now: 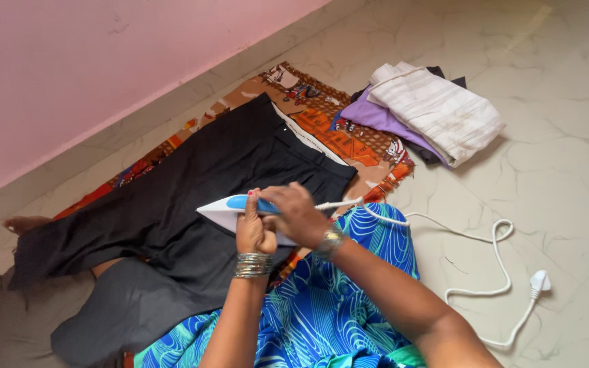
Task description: The person irons a white striped shirt and a pair of dark trousers on a patterned mat on the floor. They use a handheld electric iron to smooth the fabric, folding the garments as they work.
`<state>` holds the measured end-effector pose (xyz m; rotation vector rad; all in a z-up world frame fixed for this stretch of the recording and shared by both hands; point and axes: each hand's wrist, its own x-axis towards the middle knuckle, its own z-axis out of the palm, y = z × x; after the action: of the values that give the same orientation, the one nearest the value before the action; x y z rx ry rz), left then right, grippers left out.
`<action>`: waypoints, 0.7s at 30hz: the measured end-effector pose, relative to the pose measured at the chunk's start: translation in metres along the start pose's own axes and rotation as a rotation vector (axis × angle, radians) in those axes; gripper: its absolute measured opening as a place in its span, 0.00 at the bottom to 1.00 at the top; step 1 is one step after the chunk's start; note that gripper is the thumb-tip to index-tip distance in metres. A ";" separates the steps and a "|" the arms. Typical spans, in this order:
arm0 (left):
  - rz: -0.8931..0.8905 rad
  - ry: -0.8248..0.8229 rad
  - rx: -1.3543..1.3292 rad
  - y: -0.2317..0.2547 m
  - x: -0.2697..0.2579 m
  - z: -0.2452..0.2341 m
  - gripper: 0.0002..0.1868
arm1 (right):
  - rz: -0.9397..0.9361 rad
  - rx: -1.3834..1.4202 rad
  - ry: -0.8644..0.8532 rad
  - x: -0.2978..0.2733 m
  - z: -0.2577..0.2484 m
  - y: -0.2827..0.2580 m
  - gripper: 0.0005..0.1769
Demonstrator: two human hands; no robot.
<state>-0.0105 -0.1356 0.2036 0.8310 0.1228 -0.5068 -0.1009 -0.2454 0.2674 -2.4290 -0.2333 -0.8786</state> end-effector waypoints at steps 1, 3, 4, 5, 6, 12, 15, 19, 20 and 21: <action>-0.034 0.032 -0.062 0.001 0.004 -0.005 0.27 | 0.053 -0.039 0.005 -0.015 -0.010 0.014 0.28; -0.105 0.083 -0.179 0.009 0.012 -0.010 0.30 | 0.188 0.060 0.115 -0.055 -0.042 0.065 0.25; -0.081 0.076 -0.192 0.011 0.016 -0.012 0.31 | 0.412 0.134 0.146 -0.089 -0.065 0.094 0.22; -0.057 0.068 -0.205 0.014 0.021 -0.015 0.31 | 0.601 0.078 0.183 -0.122 -0.084 0.126 0.20; -0.033 0.059 -0.217 0.016 0.027 -0.017 0.32 | 0.709 -0.008 0.260 -0.156 -0.098 0.156 0.20; 0.064 0.006 -0.254 0.007 0.076 -0.018 0.30 | 0.920 -0.421 -0.333 -0.301 -0.115 0.249 0.37; 0.064 -0.043 -0.344 -0.007 0.105 -0.014 0.31 | 1.046 -0.535 -0.410 -0.309 -0.100 0.250 0.29; 0.114 -0.054 -0.356 -0.021 0.133 -0.019 0.30 | 1.246 -0.557 -0.258 -0.293 -0.096 0.252 0.19; 0.130 -0.038 -0.350 -0.021 0.137 -0.025 0.30 | 1.330 -0.562 -0.291 -0.292 -0.097 0.250 0.20; 0.146 -0.022 -0.343 -0.021 0.141 -0.032 0.29 | 1.288 -0.553 -0.325 -0.293 -0.099 0.246 0.21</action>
<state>0.1053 -0.1776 0.1260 0.4945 0.1235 -0.3442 -0.2990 -0.4997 0.0382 -2.4254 1.4582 0.0762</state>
